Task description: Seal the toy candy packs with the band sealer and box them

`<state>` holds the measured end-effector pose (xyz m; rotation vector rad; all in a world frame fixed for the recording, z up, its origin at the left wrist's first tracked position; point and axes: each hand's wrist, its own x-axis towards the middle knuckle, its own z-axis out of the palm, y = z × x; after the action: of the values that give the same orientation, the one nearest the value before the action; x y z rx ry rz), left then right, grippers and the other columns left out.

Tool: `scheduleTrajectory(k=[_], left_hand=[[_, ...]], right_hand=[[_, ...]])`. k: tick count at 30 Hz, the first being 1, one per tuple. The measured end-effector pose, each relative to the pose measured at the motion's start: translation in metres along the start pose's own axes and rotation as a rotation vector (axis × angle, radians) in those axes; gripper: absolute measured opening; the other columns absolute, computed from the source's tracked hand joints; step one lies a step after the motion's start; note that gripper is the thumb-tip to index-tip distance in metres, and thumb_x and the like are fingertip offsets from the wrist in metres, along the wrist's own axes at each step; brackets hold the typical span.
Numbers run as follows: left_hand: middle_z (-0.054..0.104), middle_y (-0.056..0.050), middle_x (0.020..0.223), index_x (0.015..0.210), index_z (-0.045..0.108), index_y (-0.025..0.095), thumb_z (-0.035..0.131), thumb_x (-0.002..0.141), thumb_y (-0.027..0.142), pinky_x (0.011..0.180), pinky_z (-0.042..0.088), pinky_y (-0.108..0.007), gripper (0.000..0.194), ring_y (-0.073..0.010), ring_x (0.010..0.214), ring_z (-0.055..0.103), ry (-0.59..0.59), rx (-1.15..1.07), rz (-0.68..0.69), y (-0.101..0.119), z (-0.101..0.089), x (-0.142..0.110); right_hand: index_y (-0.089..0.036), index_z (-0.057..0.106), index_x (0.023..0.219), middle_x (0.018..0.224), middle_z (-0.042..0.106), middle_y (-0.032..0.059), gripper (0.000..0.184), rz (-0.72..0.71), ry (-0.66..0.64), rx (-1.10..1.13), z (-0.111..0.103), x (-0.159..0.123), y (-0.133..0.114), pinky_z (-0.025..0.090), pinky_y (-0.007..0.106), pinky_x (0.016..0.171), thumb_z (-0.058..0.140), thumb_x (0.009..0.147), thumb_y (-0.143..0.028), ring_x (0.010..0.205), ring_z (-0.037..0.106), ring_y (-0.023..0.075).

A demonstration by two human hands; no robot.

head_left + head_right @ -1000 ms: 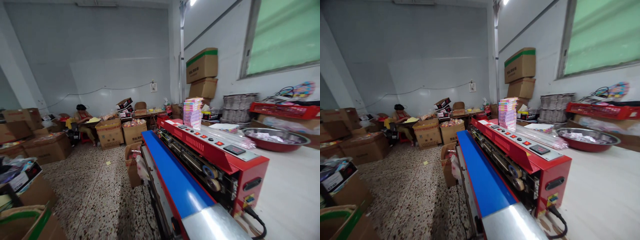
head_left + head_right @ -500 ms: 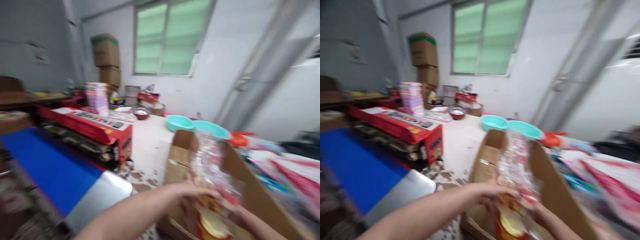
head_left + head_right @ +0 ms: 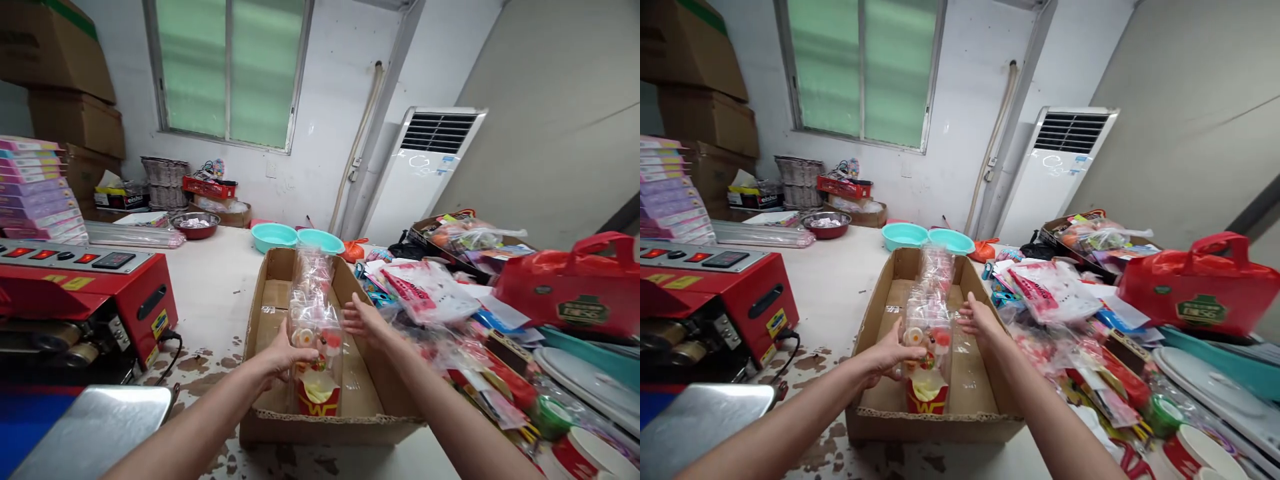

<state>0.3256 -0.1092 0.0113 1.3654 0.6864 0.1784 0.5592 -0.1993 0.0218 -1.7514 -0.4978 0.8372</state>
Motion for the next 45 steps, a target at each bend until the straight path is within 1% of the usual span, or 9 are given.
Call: scheduleTrajectory(k=[3, 6, 10, 16, 22, 33, 39, 41, 45], left_hand=[[0.039, -0.016, 0.144, 0.146, -0.004, 0.03, 0.08, 0.054, 0.035, 0.065, 0.047, -0.033, 0.125, -0.0314, 0.111, 0.055, -0.017, 0.017, 0.03, -0.002, -0.009, -0.009], [0.033, -0.016, 0.148, 0.147, 0.002, 0.03, 0.078, 0.055, 0.029, 0.067, 0.047, -0.031, 0.12, -0.0303, 0.108, 0.057, -0.019, 0.053, 0.08, -0.002, -0.015, -0.019], [0.032, -0.018, 0.148, 0.147, 0.013, 0.021, 0.074, 0.06, 0.028, 0.085, 0.046, -0.035, 0.107, -0.0304, 0.119, 0.049, 0.022, 0.096, 0.202, 0.002, -0.024, -0.037], [0.056, -0.015, 0.124, 0.131, 0.048, 0.018, 0.065, 0.072, 0.04, 0.094, 0.042, -0.038, 0.066, -0.0271, 0.112, 0.054, 0.077, 0.276, 0.326, 0.009, -0.049, -0.079], [0.065, -0.009, 0.11, 0.123, 0.056, 0.019, 0.06, 0.076, 0.039, 0.086, 0.045, -0.035, 0.051, -0.0233, 0.098, 0.06, 0.128, 0.334, 0.367, -0.008, -0.068, -0.107], [0.067, -0.009, 0.104, 0.122, 0.057, 0.016, 0.059, 0.078, 0.043, 0.084, 0.047, -0.035, 0.052, -0.0223, 0.092, 0.061, 0.231, 0.245, 0.38, -0.022, -0.085, -0.115], [0.047, -0.016, 0.137, 0.14, 0.035, 0.022, 0.068, 0.071, 0.051, 0.094, 0.044, -0.042, 0.081, -0.0296, 0.12, 0.047, 0.379, 0.147, 0.503, 0.006, -0.101, -0.137], [0.045, -0.015, 0.14, 0.14, 0.035, 0.023, 0.071, 0.069, 0.051, 0.098, 0.041, -0.044, 0.084, -0.0306, 0.127, 0.041, 0.312, 0.125, 0.521, 0.012, -0.112, -0.152], [0.06, -0.012, 0.124, 0.132, 0.048, 0.02, 0.073, 0.07, 0.039, 0.097, 0.044, -0.042, 0.069, -0.0284, 0.115, 0.054, -0.074, -0.071, 0.39, 0.005, -0.131, -0.191]], right_hand=[[-0.027, 0.041, 0.117, 0.126, 0.052, 0.0123, 0.06, -0.21, -0.018, 0.078, 0.002, -0.048, -0.011, 0.056, 0.034, 0.069, 0.056, 0.074, -0.067, 0.09, 0.065, 0.0215], [-0.029, 0.035, 0.125, 0.134, 0.042, 0.0119, 0.079, -0.435, -0.045, -0.148, 0.016, -0.082, -0.011, 0.055, 0.038, 0.078, 0.076, 0.062, -0.053, 0.098, 0.061, 0.0237], [-0.027, 0.046, 0.116, 0.129, 0.045, 0.008, 0.057, -0.633, -0.124, -0.376, 0.025, -0.082, -0.02, 0.053, 0.037, 0.082, 0.071, 0.069, -0.049, 0.097, 0.06, 0.0208], [-0.019, 0.062, 0.067, 0.09, 0.056, 0.0053, 0.037, -0.712, -0.223, -0.66, 0.022, -0.058, -0.043, 0.049, 0.04, 0.083, 0.069, 0.066, -0.055, 0.085, 0.058, 0.0225], [-0.019, 0.067, 0.065, 0.119, 0.06, 0.0115, 0.034, -0.749, -0.221, -0.45, 0.034, -0.098, -0.069, 0.044, 0.041, 0.092, 0.071, 0.068, -0.052, 0.113, 0.054, 0.0286], [-0.019, 0.073, 0.069, 0.071, 0.073, 0.0049, 0.032, -0.752, 0.116, -0.21, 0.036, -0.132, -0.129, 0.052, 0.033, 0.067, 0.081, 0.057, -0.047, 0.07, 0.065, 0.0211], [-0.021, 0.072, 0.071, 0.07, 0.072, 0.0051, 0.029, -0.83, 0.128, -0.058, 0.061, -0.168, -0.146, 0.054, 0.035, 0.064, 0.081, 0.059, -0.046, 0.066, 0.066, 0.0212], [-0.02, 0.072, 0.071, 0.07, 0.072, 0.0059, 0.029, -0.803, 0.048, -0.033, 0.084, -0.176, -0.135, 0.054, 0.033, 0.063, 0.08, 0.061, -0.046, 0.067, 0.066, 0.0211], [-0.018, 0.071, 0.069, 0.069, 0.071, 0.0047, 0.029, -0.634, -0.191, 0.113, 0.147, -0.176, -0.091, 0.053, 0.031, 0.063, 0.079, 0.063, -0.046, 0.064, 0.064, 0.0183]])
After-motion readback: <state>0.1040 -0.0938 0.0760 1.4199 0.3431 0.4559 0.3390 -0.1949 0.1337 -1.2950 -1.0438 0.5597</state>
